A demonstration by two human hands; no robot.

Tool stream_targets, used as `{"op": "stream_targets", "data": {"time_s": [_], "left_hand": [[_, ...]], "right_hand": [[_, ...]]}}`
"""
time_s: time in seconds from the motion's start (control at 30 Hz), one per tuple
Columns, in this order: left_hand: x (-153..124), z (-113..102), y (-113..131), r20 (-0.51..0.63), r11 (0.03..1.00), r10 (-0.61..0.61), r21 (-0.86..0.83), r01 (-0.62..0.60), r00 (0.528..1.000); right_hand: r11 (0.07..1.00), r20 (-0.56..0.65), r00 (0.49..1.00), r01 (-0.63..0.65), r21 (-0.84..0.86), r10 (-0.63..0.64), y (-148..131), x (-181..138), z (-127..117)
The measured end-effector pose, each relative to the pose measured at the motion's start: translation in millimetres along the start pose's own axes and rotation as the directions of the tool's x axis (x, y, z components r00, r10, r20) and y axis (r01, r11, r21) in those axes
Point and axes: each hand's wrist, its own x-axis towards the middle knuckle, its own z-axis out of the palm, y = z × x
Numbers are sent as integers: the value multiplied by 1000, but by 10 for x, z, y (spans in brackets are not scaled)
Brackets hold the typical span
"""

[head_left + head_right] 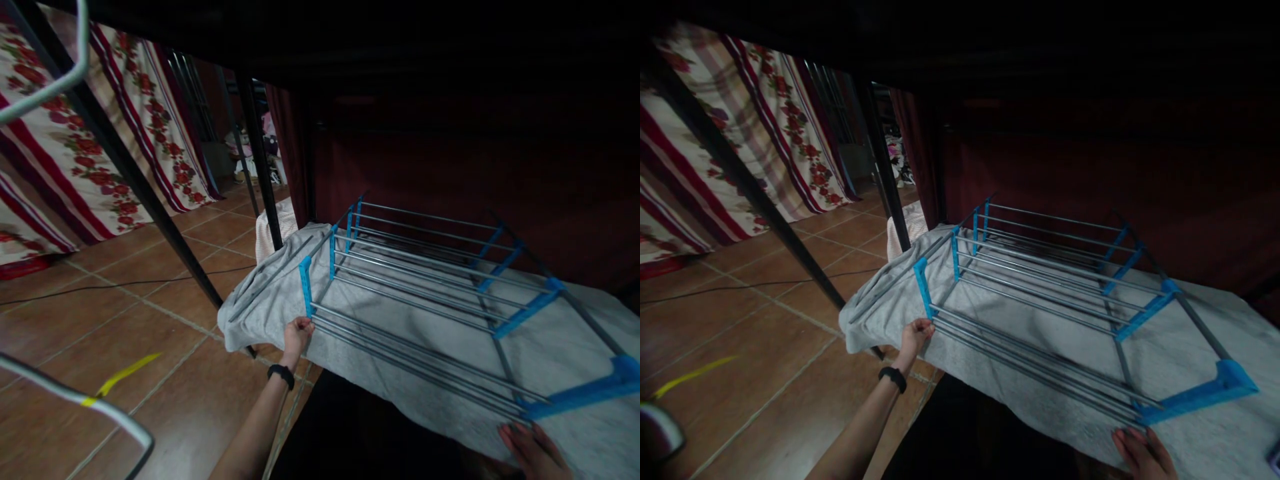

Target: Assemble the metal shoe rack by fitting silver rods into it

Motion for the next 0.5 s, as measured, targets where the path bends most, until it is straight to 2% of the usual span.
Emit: {"op": "stream_targets", "data": {"time_s": [0.5], "left_hand": [[-39,10,73,-6,1000,-9,-20,8,1000]], "right_hand": [[989,10,1000,-22,146,21,80,51,-25]]}}
